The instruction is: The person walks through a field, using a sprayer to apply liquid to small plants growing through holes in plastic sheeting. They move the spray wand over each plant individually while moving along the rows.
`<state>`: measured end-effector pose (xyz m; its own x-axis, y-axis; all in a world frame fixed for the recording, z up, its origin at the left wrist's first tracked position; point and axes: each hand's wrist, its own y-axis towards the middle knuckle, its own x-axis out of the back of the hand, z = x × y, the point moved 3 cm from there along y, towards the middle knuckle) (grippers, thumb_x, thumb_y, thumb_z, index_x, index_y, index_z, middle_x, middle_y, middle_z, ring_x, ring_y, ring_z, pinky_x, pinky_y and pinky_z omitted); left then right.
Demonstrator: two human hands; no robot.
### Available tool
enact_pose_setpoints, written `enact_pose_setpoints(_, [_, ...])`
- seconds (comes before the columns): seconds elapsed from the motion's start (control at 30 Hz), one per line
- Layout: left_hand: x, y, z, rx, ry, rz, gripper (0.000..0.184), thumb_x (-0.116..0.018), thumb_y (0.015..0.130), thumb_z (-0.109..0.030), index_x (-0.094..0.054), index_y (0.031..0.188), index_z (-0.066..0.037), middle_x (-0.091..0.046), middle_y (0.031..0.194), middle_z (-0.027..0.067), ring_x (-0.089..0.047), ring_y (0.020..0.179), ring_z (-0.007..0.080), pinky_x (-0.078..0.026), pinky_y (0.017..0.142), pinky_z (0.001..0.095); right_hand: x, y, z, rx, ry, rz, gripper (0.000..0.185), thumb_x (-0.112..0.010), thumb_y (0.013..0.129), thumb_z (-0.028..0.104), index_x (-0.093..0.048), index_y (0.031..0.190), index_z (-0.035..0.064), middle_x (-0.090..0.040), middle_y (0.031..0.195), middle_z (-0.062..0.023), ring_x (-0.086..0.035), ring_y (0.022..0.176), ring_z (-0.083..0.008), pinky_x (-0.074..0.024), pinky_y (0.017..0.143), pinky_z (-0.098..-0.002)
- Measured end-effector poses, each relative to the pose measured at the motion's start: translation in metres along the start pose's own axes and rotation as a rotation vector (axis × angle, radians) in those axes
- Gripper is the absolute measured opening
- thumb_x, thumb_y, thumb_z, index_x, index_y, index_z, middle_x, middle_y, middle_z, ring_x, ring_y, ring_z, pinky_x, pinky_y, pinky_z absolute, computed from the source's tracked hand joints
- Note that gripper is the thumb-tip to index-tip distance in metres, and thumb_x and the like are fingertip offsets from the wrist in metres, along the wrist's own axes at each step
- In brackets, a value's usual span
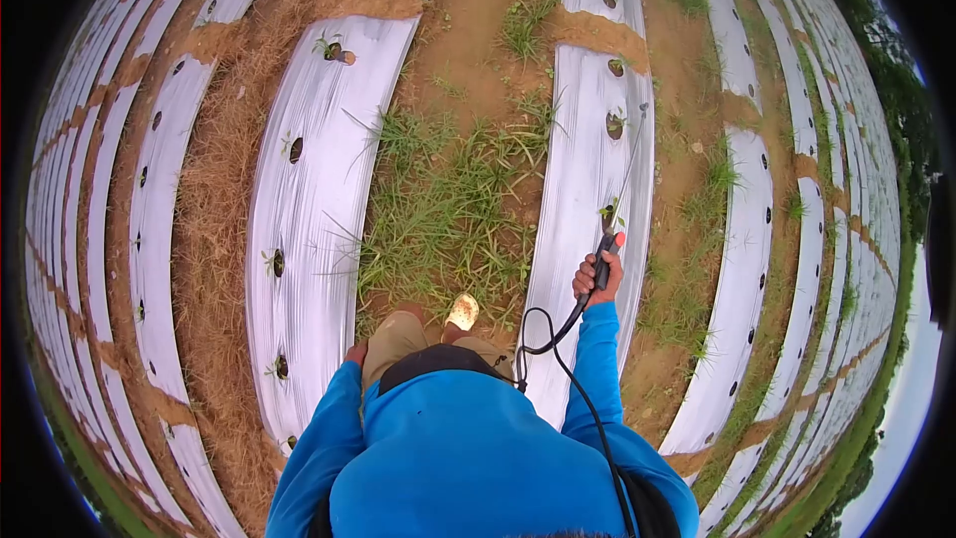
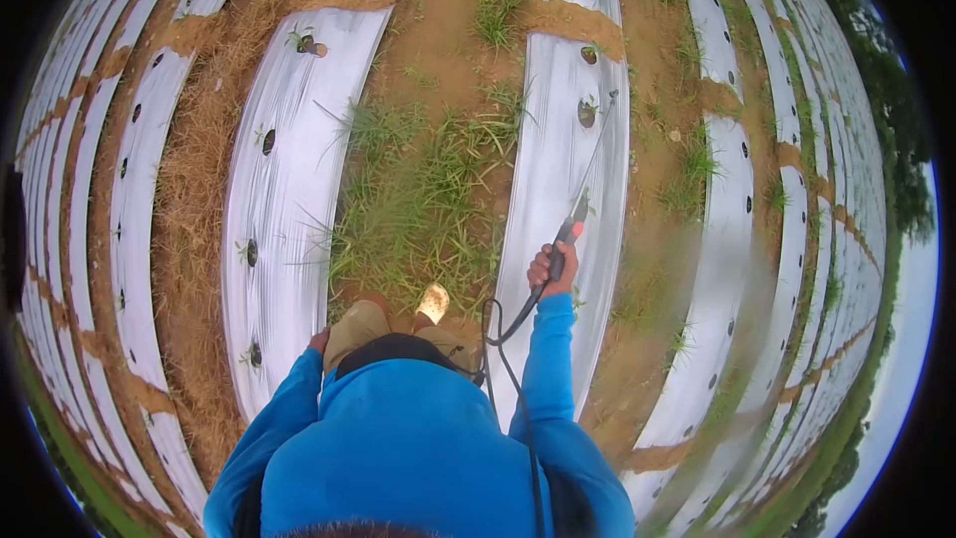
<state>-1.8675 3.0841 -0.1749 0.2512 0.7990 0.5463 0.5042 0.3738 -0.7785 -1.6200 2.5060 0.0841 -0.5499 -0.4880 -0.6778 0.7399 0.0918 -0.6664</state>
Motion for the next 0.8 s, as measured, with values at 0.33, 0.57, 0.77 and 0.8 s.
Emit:
enact_pose_setpoints(0.33, [0.055, 0.138, -0.325, 0.157, -0.584, 0.302, 0.026, -0.053, 0.084, -0.035, -0.055, 0.082, -0.009, -0.052, 0.063, 0.0027, -0.046, 0.043, 0.0127, -0.034, 0.036, 0.0297, -0.133, 0.212, 0.128, 0.075, -0.064, -0.082, 0.027, -0.059, 0.076, 0.035, -0.052, 0.072, 0.0092, -0.042, 0.052, 0.0007, -0.037, 0.036, -0.0115, -0.0305, 0.033, -0.0257])
enact_pose_setpoints(0.57, [0.088, 0.251, -0.567, -0.039, -0.368, 0.386, 0.024, -0.054, 0.083, -0.029, -0.057, 0.086, -0.006, -0.057, 0.069, 0.0059, -0.047, 0.044, 0.0133, -0.033, 0.033, 0.0304, -0.249, 0.304, 0.195, -0.009, -0.085, -0.065, 0.029, -0.058, 0.077, 0.037, -0.052, 0.073, 0.0083, -0.043, 0.051, 0.0004, -0.039, 0.036, -0.0118, -0.0323, 0.033, -0.0250])
enact_pose_setpoints(0.77, [0.153, 0.309, -0.808, -0.328, -0.575, 0.384, 0.027, -0.052, 0.087, -0.031, -0.057, 0.093, -0.006, -0.057, 0.074, 0.0007, -0.049, 0.054, 0.0076, -0.035, 0.042, 0.0236, -0.339, 0.390, 0.258, 0.012, -0.096, -0.028, 0.028, -0.056, 0.079, 0.035, -0.052, 0.076, 0.0081, -0.042, 0.052, 0.0002, -0.039, 0.036, -0.0117, -0.0320, 0.032, -0.0254])
enact_pose_setpoints(0.8, [0.162, 0.324, -0.836, -0.323, -0.570, 0.392, 0.027, -0.052, 0.087, -0.031, -0.057, 0.093, -0.006, -0.057, 0.074, 0.0007, -0.049, 0.054, 0.0076, -0.035, 0.042, 0.0236, -0.350, 0.412, 0.268, 0.025, -0.106, -0.037, 0.027, -0.056, 0.080, 0.035, -0.052, 0.076, 0.0081, -0.042, 0.052, 0.0001, -0.039, 0.036, -0.0116, -0.0319, 0.032, -0.0255])
